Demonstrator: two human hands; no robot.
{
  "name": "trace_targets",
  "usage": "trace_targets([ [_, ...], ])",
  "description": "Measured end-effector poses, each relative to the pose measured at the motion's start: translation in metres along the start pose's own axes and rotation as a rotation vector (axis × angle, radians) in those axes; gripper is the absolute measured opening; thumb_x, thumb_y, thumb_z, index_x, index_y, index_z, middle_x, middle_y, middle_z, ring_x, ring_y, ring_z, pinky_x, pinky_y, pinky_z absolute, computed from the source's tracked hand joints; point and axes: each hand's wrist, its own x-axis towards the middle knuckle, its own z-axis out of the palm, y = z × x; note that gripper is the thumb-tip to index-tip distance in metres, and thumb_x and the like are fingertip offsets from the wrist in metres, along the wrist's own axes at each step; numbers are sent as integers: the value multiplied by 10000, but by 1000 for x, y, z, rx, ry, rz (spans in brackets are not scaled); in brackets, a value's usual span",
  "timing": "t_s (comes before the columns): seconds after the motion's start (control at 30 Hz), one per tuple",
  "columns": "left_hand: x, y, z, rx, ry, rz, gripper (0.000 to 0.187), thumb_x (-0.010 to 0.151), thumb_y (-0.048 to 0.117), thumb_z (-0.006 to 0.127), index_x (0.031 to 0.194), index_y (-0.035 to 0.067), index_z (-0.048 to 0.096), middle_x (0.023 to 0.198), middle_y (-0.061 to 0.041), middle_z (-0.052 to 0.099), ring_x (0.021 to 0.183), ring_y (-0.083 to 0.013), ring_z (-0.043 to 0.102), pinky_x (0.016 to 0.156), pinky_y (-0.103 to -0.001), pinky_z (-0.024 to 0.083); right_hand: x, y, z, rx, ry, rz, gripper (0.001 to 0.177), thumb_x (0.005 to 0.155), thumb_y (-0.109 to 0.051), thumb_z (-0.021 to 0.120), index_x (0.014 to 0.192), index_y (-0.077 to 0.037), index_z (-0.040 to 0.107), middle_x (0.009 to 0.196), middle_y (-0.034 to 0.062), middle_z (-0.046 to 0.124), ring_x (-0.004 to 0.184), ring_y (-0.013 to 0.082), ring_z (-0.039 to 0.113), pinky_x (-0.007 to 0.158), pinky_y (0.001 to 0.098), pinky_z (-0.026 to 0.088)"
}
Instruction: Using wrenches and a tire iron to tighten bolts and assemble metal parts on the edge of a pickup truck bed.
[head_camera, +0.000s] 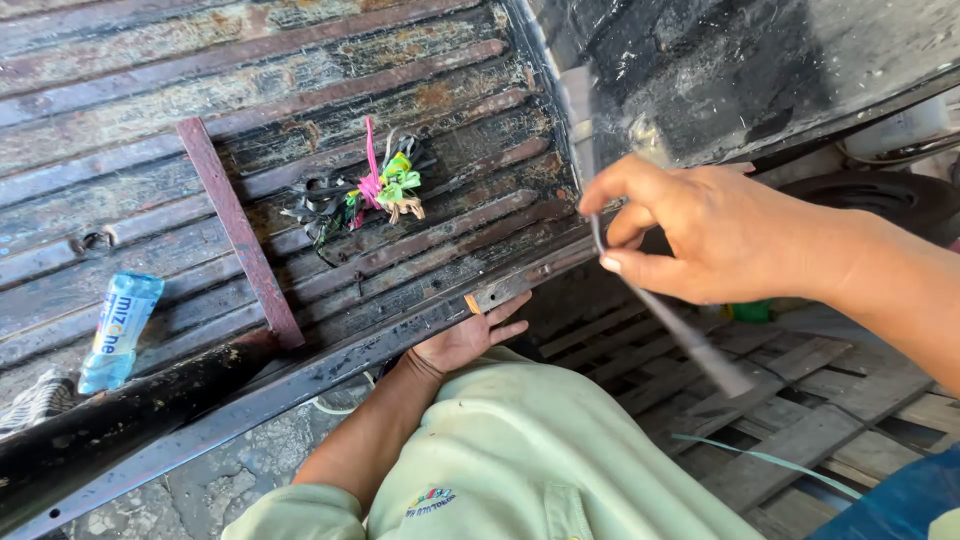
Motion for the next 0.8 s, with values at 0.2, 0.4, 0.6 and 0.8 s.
trace_targets([
  [0.2,-1,2,8,1,6,-6,804,919,619,599,1589,227,391,1658,-79,381,1565,-373,267,1242,-637,207,-2,-6,7,-293,187,-541,515,765,-142,702,1277,-97,686,852,59,750,883,290,702,864,463,476],
  [0.4,-1,1,4,-31,-65,8,814,924,637,609,1593,217,412,1656,-103,396,1557,-363,281,1240,-633,204,-12,0,18,-555,321,-688,328,940,-225,705,1247,-131,774,788,43,624,814,306,620,867,501,420],
  [0.6,2,1,6,-2,-3,-23,798,896,608,626,1574,245,413,1650,-74,397,1552,-343,295,1238,-626,220,-6,0,28,-244,275,-516,333,840,-364,787,1038,-100,748,879,74,745,861,285,710,827,429,490],
  [0.8,4,2,7,0,8,-43,824,894,605,648,1583,225,401,1648,-85,397,1550,-336,295,1241,-605,230,-3,-4,28,-191,301,-515,364,757,-116,661,1118,-74,677,933,122,758,897,329,704,874,456,502],
])
